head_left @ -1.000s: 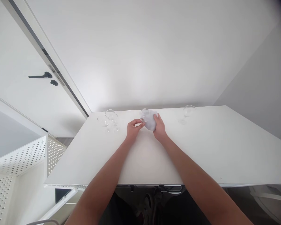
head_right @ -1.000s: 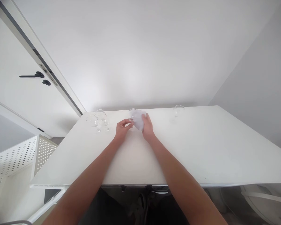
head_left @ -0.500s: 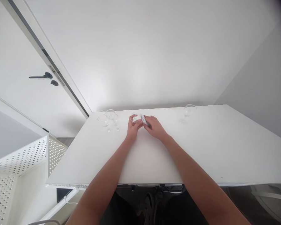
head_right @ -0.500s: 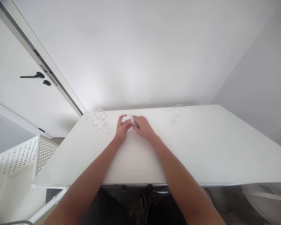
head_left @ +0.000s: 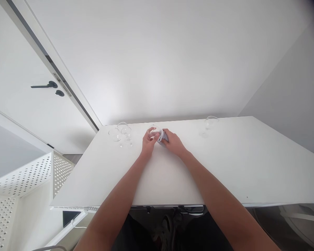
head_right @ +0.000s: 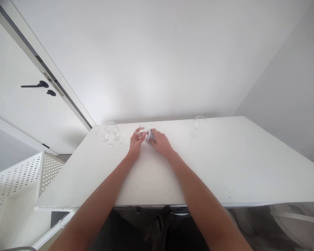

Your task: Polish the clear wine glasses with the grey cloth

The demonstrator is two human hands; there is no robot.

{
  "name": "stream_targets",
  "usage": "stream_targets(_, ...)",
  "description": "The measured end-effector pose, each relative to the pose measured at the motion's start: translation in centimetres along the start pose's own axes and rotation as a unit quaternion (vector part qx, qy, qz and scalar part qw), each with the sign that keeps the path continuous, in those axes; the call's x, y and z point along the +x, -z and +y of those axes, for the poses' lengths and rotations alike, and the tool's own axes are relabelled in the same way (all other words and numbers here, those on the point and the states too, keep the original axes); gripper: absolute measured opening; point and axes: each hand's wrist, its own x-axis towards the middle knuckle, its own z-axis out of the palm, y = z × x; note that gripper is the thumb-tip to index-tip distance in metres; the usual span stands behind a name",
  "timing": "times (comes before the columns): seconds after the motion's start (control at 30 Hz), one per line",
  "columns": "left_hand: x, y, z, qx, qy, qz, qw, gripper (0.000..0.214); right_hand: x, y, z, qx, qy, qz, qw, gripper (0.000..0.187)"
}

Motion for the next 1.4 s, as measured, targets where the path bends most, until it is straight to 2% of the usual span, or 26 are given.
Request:
stream_targets(0.07, 0.0, 0.1, 0.0, 0.021, -0.011, 0.029, 0.999, 0.047, 0.0, -0.1, -0.2, 0.036, -0.037, -0.028, 0.998, 0.027)
stream_targets(0.13, 0.0, 0.1, 0.1, 0.001, -0.011, 0.031, 0.999, 0.044, 0.0, -0.1, -0.5, 0.129, -0.095, -0.092, 0.983, 0.029)
stream_targets(0.23, -0.2, -0.1, 0.3, -0.052, 0.002, -0.013, 0.999, 0.051, -0.2, -0.1, -1.2, 0.296, -0.164, -0.196, 0.92, 0.039)
stream_targets(0.3, -0.4, -0.2, 0.6, -0.068, 0.011, -0.032, 0.997, 0.052, -0.4, -0.1, -1.6, 0.337, -0.172, -0.22, 0.899, 0.041)
stream_targets(0.4, -0.6, -0.3, 1.1, -0.078, 0.013, -0.037, 0.996, 0.05, -0.7, 0.0, -2.1, 0.311, -0.157, -0.216, 0.912, 0.042)
stream_targets(0.57, -0.6, -0.4, 1.4, -0.067, -0.007, -0.008, 0.998, 0.044, -0.6, -0.3, -1.9, 0.229, -0.122, -0.196, 0.946, 0.043)
stream_targets(0.7, -0.5, -0.5, 1.5, -0.047, -0.041, 0.009, 0.998, 0.036, -0.5, -1.2, -0.9, 0.058, -0.062, -0.105, 0.991, 0.035)
stream_targets(0.8, -0.5, -0.6, 1.6, -0.059, -0.053, 0.005, 0.997, 0.035, -0.5, -1.5, -0.5, -0.025, -0.046, -0.051, 0.997, 0.03)
stream_targets(0.87, -0.6, -0.6, 1.6, -0.068, -0.057, -0.003, 0.996, 0.037, -0.5, -1.4, -0.7, 0.004, -0.083, -0.068, 0.994, 0.029)
stream_targets(0.93, -0.6, -0.6, 1.5, -0.074, -0.037, -0.015, 0.996, 0.041, -0.5, -1.0, -1.2, 0.117, -0.142, -0.14, 0.973, 0.028)
stream_targets(0.97, -0.6, -0.5, 1.5, -0.077, -0.016, -0.025, 0.997, 0.043, -0.6, -0.8, -1.5, 0.186, -0.166, -0.186, 0.95, 0.03)
stream_targets(1.03, -0.5, -0.4, 1.3, -0.085, 0.028, -0.048, 0.995, 0.049, -0.6, -0.5, -2.0, 0.29, -0.181, -0.256, 0.904, 0.036)
stream_targets(1.07, -0.5, -0.3, 1.3, -0.089, 0.043, -0.054, 0.994, 0.051, -0.7, -0.5, -2.2, 0.308, -0.174, -0.265, 0.897, 0.039)
stream_targets(1.1, -0.5, -0.2, 1.2, -0.093, 0.047, -0.053, 0.993, 0.052, -0.7, -0.6, -2.3, 0.296, -0.159, -0.251, 0.908, 0.04)
stream_targets(1.13, -0.4, -0.2, 1.2, -0.094, 0.039, -0.045, 0.994, 0.051, -0.8, -0.8, -2.3, 0.253, -0.136, -0.218, 0.933, 0.039)
stream_targets(1.2, -0.3, -0.2, 1.1, -0.09, 0.006, -0.02, 0.996, 0.046, -0.7, -1.2, -2.1, 0.088, -0.084, -0.123, 0.985, 0.036)
stream_targets(1.23, -0.3, -0.3, 1.1, -0.086, -0.01, -0.012, 0.996, 0.043, -0.7, -1.5, -2.0, -0.011, -0.061, -0.077, 0.995, 0.033)
stream_targets(1.3, -0.2, -0.4, 1.2, -0.076, -0.028, -0.01, 0.997, 0.04, -0.6, -1.8, -1.6, -0.166, -0.039, -0.017, 0.985, 0.027)
stream_targets(1.33, -0.2, -0.4, 1.2, -0.073, -0.03, -0.014, 0.997, 0.039, -0.5, -1.9, -1.4, -0.201, -0.041, -0.003, 0.979, 0.024)
stream_targets(1.4, -0.2, -0.4, 1.2, -0.071, -0.027, -0.021, 0.997, 0.04, -0.4, -1.8, -1.2, -0.176, -0.059, 0.006, 0.983, 0.024)
